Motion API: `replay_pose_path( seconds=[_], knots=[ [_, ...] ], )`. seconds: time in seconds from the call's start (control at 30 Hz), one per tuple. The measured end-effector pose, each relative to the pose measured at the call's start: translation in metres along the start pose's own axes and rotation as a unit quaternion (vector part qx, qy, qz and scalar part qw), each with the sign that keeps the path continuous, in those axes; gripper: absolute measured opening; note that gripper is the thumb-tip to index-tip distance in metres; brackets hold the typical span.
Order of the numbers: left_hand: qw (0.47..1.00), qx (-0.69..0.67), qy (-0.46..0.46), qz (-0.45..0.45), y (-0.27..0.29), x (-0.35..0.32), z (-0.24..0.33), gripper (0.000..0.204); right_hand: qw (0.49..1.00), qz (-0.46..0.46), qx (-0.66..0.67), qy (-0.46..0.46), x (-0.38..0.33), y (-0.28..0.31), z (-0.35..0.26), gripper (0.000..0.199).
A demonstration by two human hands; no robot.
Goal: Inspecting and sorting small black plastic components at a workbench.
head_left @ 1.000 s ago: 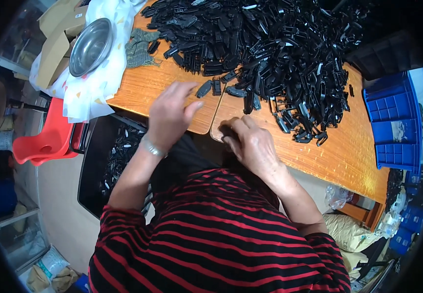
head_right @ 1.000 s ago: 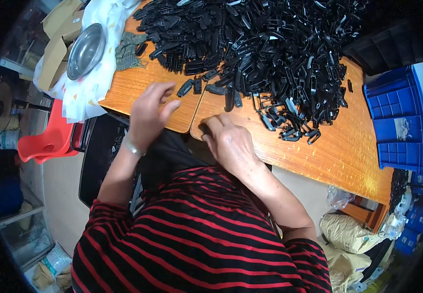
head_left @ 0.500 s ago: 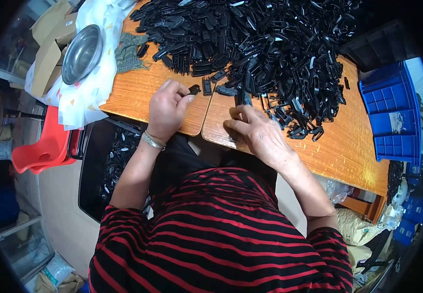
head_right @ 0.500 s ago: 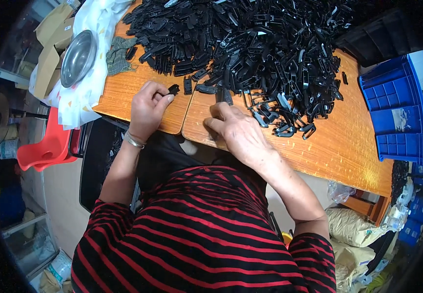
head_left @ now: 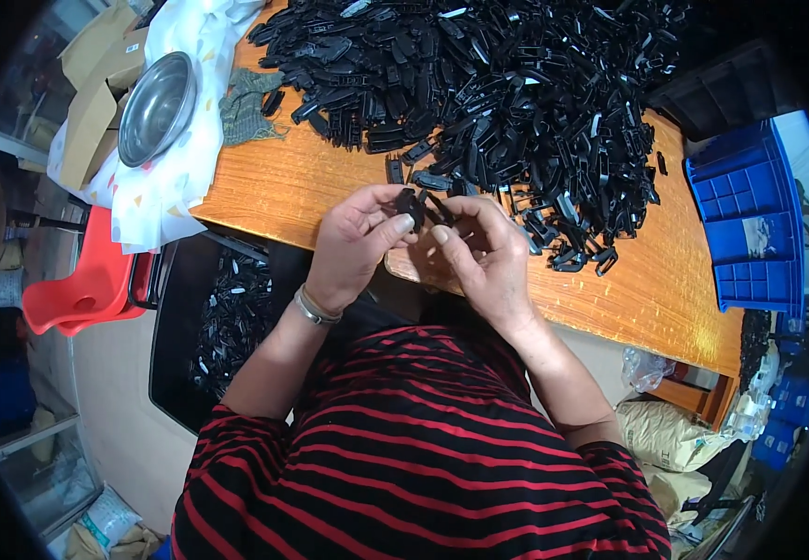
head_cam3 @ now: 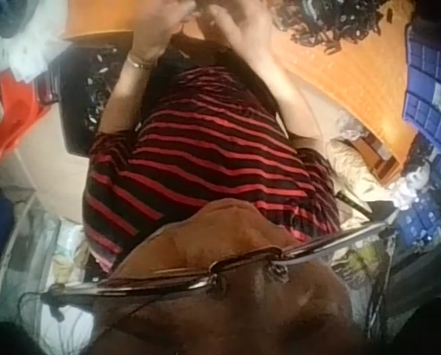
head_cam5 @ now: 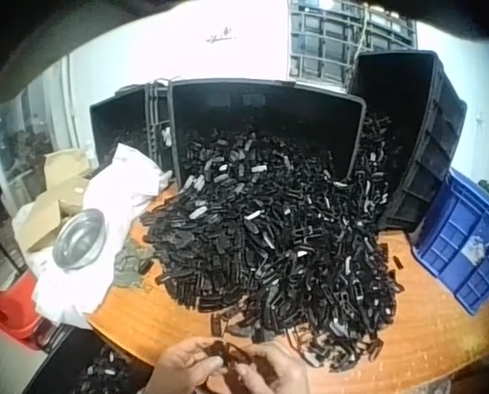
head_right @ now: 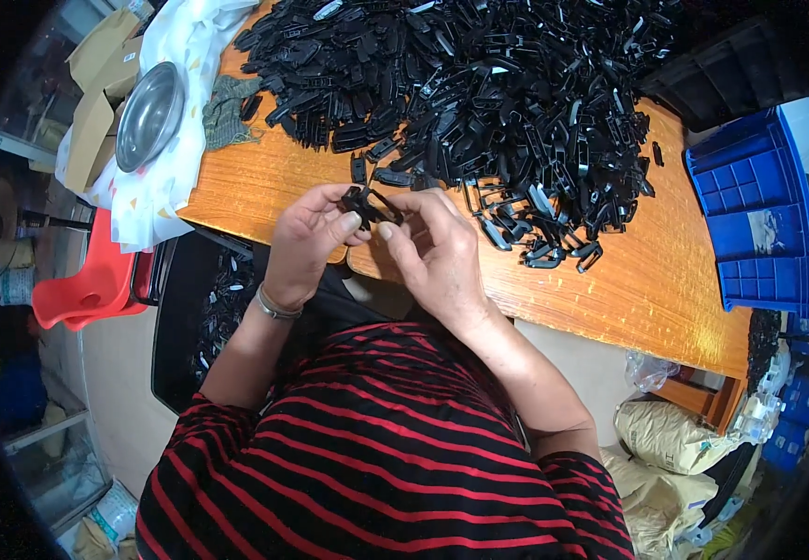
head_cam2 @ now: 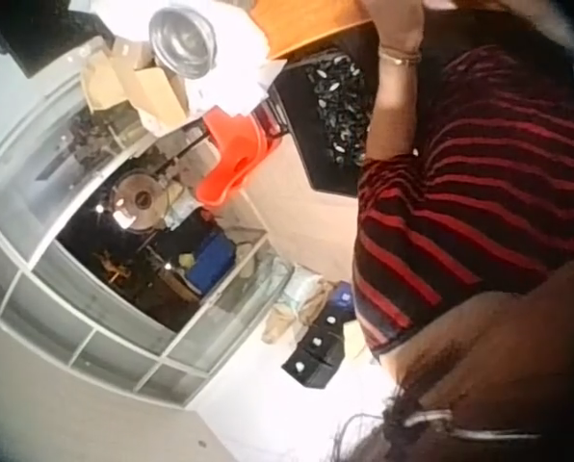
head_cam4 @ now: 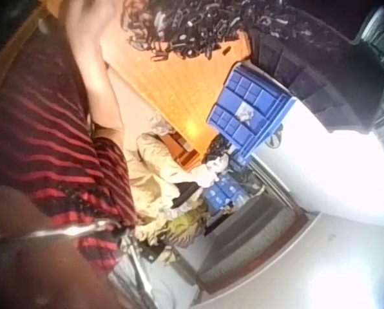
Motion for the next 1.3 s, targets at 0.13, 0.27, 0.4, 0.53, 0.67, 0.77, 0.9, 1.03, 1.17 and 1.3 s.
replay_pose_path(
  seconds=[0.13, 0.27, 0.4, 0.53, 0.67, 0.77, 0.9, 1.03, 1.17, 1.3],
  knots=[
    [0.999, 0.021, -0.024, -0.003, -0.005, -0.001, 0.003, 0.032, 1.000, 0.000, -0.006, 0.014, 0.003, -0.004, -0.003, 0.021],
    [0.999, 0.030, -0.017, 0.010, -0.003, -0.002, -0.001, 0.031, 0.999, -0.005, -0.029, 0.045, 0.002, -0.005, -0.006, 0.022],
    [0.999, 0.025, -0.015, 0.025, -0.004, -0.004, -0.001, 0.031, 0.998, 0.001, -0.036, 0.055, -0.001, -0.006, -0.006, 0.021],
    [0.998, 0.050, -0.014, 0.020, -0.007, -0.007, -0.002, 0.031, 0.996, -0.002, -0.072, 0.058, -0.003, -0.008, -0.004, 0.026],
    [0.991, 0.113, -0.033, 0.062, -0.017, -0.016, 0.000, 0.025, 0.984, 0.011, -0.138, 0.112, -0.014, -0.019, -0.003, 0.034],
    [0.991, 0.104, -0.050, 0.070, -0.016, -0.023, 0.007, 0.021, 0.986, 0.052, -0.116, 0.111, -0.015, -0.017, -0.010, 0.043],
    [0.995, 0.075, -0.064, -0.008, -0.023, -0.020, 0.009, 0.035, 0.999, -0.022, -0.027, -0.002, -0.028, -0.038, 0.002, 0.044],
    [1.000, 0.029, 0.002, -0.012, -0.017, -0.027, 0.012, 0.034, 0.998, -0.041, 0.005, -0.051, -0.029, -0.047, 0.008, 0.042],
    [0.956, 0.290, 0.044, -0.024, 0.030, -0.045, 0.036, 0.028, 0.989, -0.146, -0.036, 0.014, -0.025, -0.039, 0.011, 0.033],
    [0.686, 0.727, 0.017, -0.028, 0.094, -0.079, 0.068, 0.014, 0.974, -0.041, -0.193, 0.108, 0.000, 0.015, 0.005, 0.023]
  ],
)
Point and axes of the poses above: each hand's wrist, its own x-axis towards the middle knuckle, its own y-axis out of the back of the hand, z = x × y, the point moved 6 cm from there along x, towards the middle knuckle, and after that the axes turned 9 degrees about x, right-handed, at the moved point
